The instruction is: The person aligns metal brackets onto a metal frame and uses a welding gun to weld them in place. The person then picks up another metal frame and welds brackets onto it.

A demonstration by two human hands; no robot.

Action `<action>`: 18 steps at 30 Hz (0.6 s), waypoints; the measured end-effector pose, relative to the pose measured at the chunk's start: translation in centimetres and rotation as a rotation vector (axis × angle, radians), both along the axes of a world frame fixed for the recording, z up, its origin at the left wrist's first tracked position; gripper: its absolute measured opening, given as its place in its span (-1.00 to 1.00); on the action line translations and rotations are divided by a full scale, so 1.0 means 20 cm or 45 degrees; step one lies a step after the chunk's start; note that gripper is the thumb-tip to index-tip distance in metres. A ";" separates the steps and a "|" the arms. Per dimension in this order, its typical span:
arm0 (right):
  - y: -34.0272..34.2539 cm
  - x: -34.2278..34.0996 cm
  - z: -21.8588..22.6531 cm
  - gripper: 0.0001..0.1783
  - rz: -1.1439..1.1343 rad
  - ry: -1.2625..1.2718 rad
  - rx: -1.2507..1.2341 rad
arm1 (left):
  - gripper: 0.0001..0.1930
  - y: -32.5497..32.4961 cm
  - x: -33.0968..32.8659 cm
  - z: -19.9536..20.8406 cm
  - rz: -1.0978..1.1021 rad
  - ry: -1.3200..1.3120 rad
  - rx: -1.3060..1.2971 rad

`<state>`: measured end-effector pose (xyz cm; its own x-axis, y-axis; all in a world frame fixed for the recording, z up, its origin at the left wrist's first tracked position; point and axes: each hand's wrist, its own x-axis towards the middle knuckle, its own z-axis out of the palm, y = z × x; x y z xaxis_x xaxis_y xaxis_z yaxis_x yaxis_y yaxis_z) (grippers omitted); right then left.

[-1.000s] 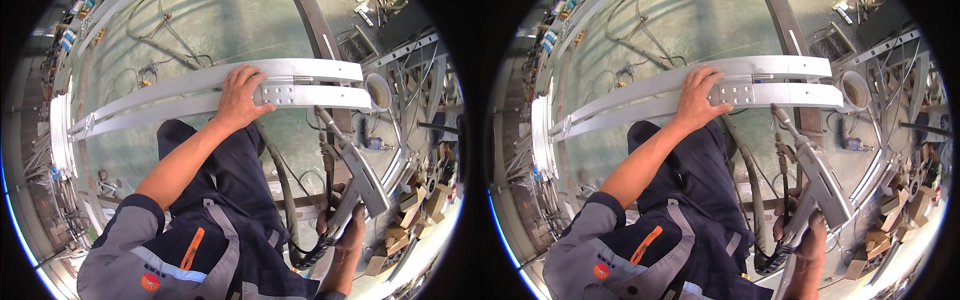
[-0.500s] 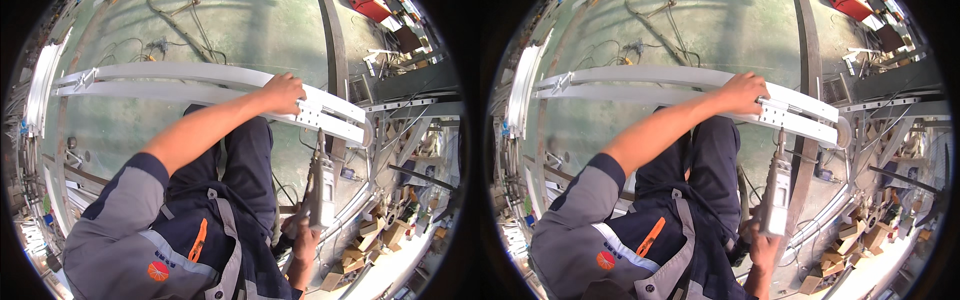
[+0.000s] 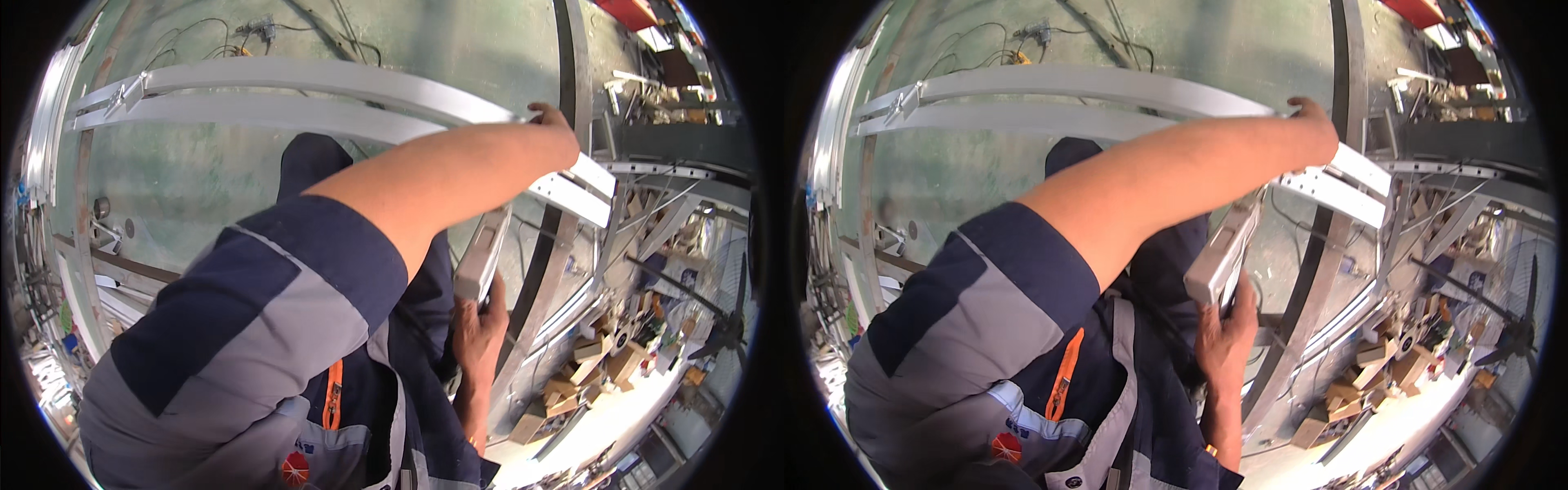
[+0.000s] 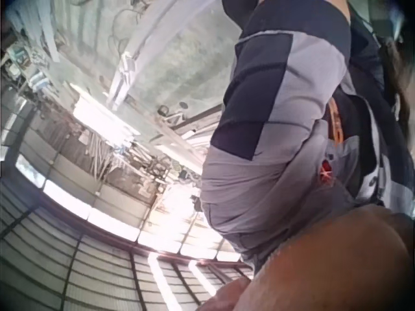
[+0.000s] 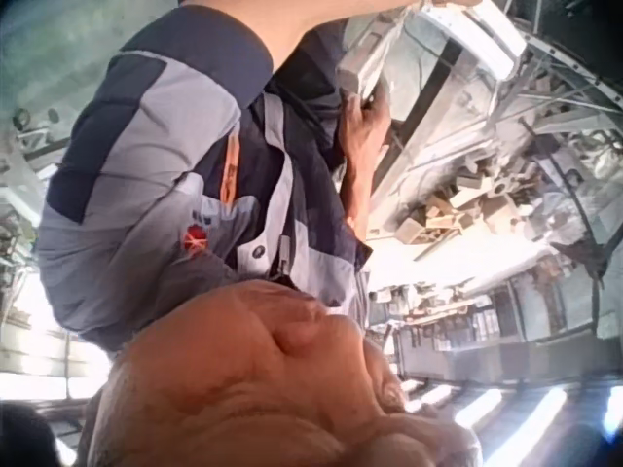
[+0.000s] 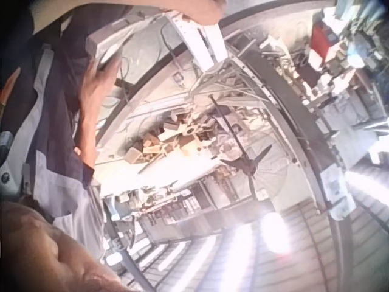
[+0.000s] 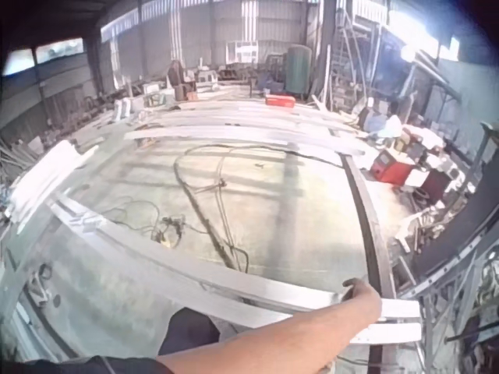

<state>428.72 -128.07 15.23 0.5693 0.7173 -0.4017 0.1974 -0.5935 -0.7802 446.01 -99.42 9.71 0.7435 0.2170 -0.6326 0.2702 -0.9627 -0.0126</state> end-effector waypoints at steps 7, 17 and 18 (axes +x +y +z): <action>0.12 0.01 -0.02 -0.33 -0.020 -0.101 -0.042 | -0.39 0.08 -0.11 0.02 -0.080 -0.122 0.047; 0.14 0.02 -0.07 -0.31 0.040 -0.279 0.010 | -0.41 0.07 -0.08 0.04 -0.043 -0.013 0.014; 0.14 0.01 -0.08 -0.29 0.055 -0.310 0.004 | -0.41 0.07 -0.07 0.04 -0.042 -0.005 0.006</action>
